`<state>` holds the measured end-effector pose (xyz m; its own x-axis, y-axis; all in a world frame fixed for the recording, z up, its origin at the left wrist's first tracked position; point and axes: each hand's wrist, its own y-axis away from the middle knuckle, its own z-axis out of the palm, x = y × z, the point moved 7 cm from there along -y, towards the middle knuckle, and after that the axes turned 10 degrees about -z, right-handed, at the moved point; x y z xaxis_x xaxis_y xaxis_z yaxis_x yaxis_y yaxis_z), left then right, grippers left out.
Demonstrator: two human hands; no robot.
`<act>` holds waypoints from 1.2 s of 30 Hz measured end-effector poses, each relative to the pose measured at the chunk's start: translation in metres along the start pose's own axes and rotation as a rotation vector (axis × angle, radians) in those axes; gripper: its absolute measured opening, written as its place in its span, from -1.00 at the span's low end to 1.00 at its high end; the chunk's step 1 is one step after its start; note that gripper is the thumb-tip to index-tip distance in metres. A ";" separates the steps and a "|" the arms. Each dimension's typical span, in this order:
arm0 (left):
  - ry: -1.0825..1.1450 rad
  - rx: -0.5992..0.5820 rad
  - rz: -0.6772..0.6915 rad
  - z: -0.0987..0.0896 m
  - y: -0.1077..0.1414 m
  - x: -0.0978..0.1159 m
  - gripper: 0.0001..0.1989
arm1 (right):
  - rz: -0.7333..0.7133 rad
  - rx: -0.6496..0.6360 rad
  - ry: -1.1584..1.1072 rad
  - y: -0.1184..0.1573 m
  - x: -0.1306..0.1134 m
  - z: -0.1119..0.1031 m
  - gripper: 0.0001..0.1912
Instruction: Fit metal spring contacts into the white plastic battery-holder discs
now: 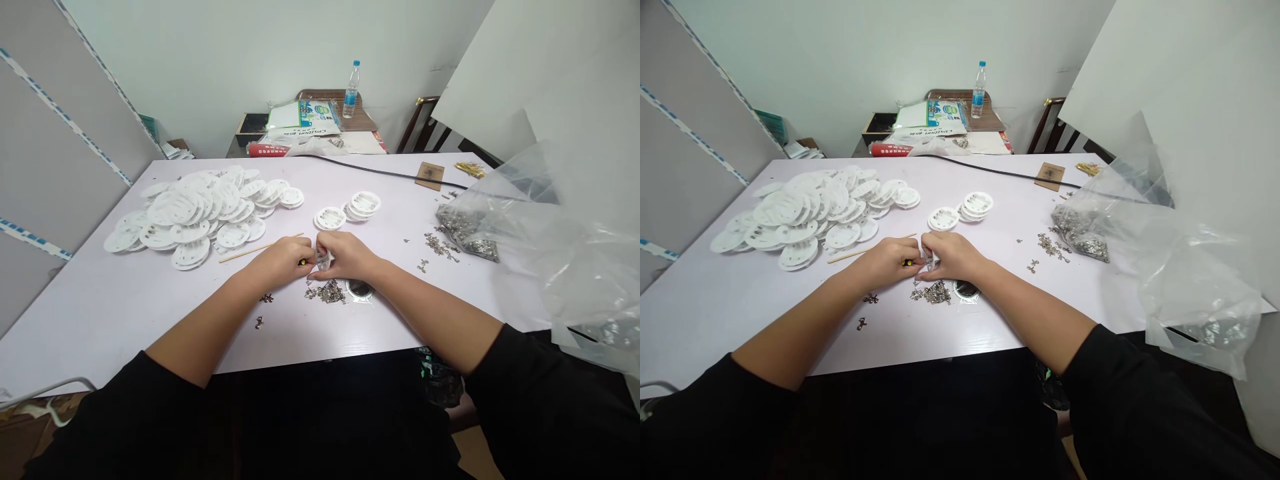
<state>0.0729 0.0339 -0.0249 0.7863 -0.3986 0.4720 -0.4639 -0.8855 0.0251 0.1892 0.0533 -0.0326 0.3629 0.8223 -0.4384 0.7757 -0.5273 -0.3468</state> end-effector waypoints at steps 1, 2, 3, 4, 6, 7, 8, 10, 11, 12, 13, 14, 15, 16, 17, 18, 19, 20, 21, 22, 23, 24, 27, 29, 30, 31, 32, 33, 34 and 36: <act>-0.009 -0.006 -0.013 0.000 0.000 0.001 -0.85 | -0.010 -0.002 -0.007 -0.001 -0.001 0.000 -0.43; -0.018 -0.007 -0.024 -0.001 0.001 0.002 -0.84 | -0.017 -0.001 -0.011 -0.001 -0.001 0.000 -0.41; -0.026 -0.009 -0.029 -0.001 0.001 0.003 -0.82 | -0.022 0.000 -0.012 -0.002 -0.001 0.000 -0.40; -0.031 -0.011 -0.031 -0.001 0.002 0.005 -0.81 | -0.026 0.003 -0.011 -0.002 -0.002 0.000 -0.40; -0.027 -0.018 -0.027 0.000 0.002 0.008 -0.80 | -0.032 0.005 -0.012 -0.003 -0.003 0.000 -0.40; -0.020 -0.021 -0.025 0.001 0.002 0.008 -0.80 | -0.037 0.005 -0.014 -0.003 -0.004 0.000 -0.40; -0.011 -0.020 -0.024 0.001 0.002 0.009 -0.80 | -0.042 0.007 -0.017 -0.004 -0.005 0.000 -0.40; 0.004 -0.008 -0.021 0.001 0.001 0.008 -0.80 | -0.051 0.013 -0.022 -0.004 -0.006 -0.001 -0.45; 0.006 -0.004 -0.017 0.001 0.000 0.007 -0.81 | -0.054 0.013 -0.026 -0.004 -0.007 -0.001 -0.48; 0.003 0.001 -0.010 0.000 0.000 0.006 -0.81 | -0.058 0.009 -0.031 -0.004 -0.007 -0.002 -0.52; -0.007 0.013 0.000 -0.002 0.000 0.004 -0.82 | -0.060 0.004 -0.037 -0.004 -0.007 -0.002 -0.55; -0.016 0.033 0.012 -0.005 0.001 0.003 -0.83 | -0.060 0.004 -0.041 -0.004 -0.007 -0.003 -0.57; -0.021 0.066 0.025 -0.010 0.002 0.001 -0.83 | -0.058 0.013 -0.041 -0.003 -0.006 -0.005 -0.57; -0.016 0.111 0.041 -0.017 0.003 0.000 -0.82 | -0.054 0.032 -0.041 -0.003 -0.006 -0.007 -0.55; 0.009 0.160 0.053 -0.024 0.005 -0.002 -0.79 | -0.049 0.068 -0.042 -0.002 -0.005 -0.011 -0.54; 0.046 0.203 0.058 -0.030 0.007 -0.003 -0.77 | -0.046 0.116 -0.050 -0.001 -0.005 -0.014 -0.52; 0.089 0.233 0.059 -0.036 0.009 -0.005 -0.75 | -0.044 0.173 -0.071 -0.001 -0.004 -0.019 -0.51; 0.134 0.258 0.054 -0.040 0.010 -0.006 -0.73 | -0.041 0.238 -0.102 0.000 -0.004 -0.023 -0.49; 0.168 0.277 0.060 -0.043 0.012 -0.006 -0.72 | -0.033 0.306 -0.135 0.002 -0.003 -0.028 -0.47; 0.188 0.290 0.078 -0.044 0.013 -0.005 -0.72 | -0.029 0.367 -0.172 0.003 -0.003 -0.032 -0.45; 0.199 0.301 0.106 -0.044 0.015 -0.003 -0.73 | -0.028 0.414 -0.213 0.004 -0.004 -0.035 -0.43; 0.200 0.306 0.144 -0.044 0.016 0.000 -0.74 | -0.032 0.448 -0.257 0.005 -0.005 -0.038 -0.42; 0.191 0.338 0.235 -0.044 0.019 0.007 -0.78 | -0.038 0.484 -0.390 0.004 -0.008 -0.040 -0.40; 0.176 0.395 0.271 -0.046 0.021 0.010 -0.83 | -0.015 0.470 -0.472 0.003 -0.009 -0.038 -0.37; 0.165 0.430 0.290 -0.048 0.022 0.012 -0.85 | 0.005 0.455 -0.512 0.003 -0.009 -0.036 -0.36; 0.155 0.463 0.314 -0.050 0.024 0.014 -0.86 | 0.028 0.439 -0.548 0.002 -0.009 -0.033 -0.34; 0.146 0.488 0.339 -0.051 0.025 0.016 -0.87 | 0.051 0.426 -0.580 0.002 -0.009 -0.031 -0.34; 0.142 0.506 0.363 -0.052 0.026 0.018 -0.89 | 0.071 0.419 -0.607 0.002 -0.009 -0.030 -0.34; 0.143 0.520 0.386 -0.053 0.028 0.020 -0.90 | 0.091 0.418 -0.633 0.002 -0.008 -0.029 -0.35; 0.154 0.534 0.420 -0.053 0.029 0.022 -0.93 | 0.127 0.412 -0.696 0.001 -0.007 -0.026 -0.35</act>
<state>0.0549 0.0122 0.0326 0.4992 -0.7294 0.4677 -0.4204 -0.6759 -0.6054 0.2009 0.0524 -0.0086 -0.0736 0.5007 -0.8625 0.4494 -0.7554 -0.4769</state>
